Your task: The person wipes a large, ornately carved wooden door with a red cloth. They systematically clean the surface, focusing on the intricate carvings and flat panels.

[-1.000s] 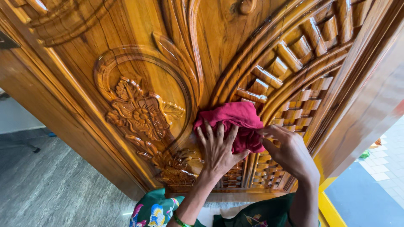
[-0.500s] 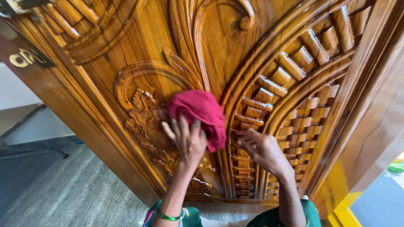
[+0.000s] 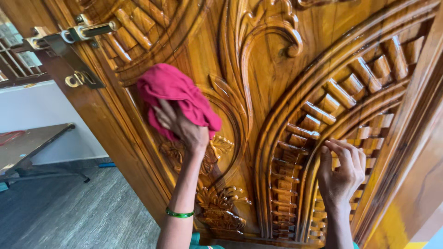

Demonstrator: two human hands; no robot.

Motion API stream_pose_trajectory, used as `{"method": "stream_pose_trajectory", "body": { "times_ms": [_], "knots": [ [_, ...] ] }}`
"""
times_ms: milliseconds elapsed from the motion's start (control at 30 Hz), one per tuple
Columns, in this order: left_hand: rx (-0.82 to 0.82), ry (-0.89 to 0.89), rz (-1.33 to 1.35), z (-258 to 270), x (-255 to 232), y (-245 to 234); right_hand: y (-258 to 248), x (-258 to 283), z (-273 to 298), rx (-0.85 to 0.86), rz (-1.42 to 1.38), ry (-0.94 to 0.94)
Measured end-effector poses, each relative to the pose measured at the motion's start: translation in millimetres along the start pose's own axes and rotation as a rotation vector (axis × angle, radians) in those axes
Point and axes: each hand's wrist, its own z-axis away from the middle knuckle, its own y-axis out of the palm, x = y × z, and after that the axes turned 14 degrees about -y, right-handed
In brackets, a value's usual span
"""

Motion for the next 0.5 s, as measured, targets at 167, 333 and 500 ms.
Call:
{"method": "stream_pose_trajectory", "body": {
  "times_ms": [167,333,500],
  "knots": [
    [0.094,0.300,0.020,-5.2,-57.2,6.0,43.9,0.8,29.6,-0.124,0.102,-0.001],
    [-0.051,0.286,-0.066,-45.8,-76.6,9.8,75.4,-2.7,47.5,-0.208,0.031,-0.091],
    [-0.104,0.166,-0.051,-66.3,-13.5,-12.9,83.7,-6.8,53.7,-0.200,0.082,-0.186]
  ]
}}
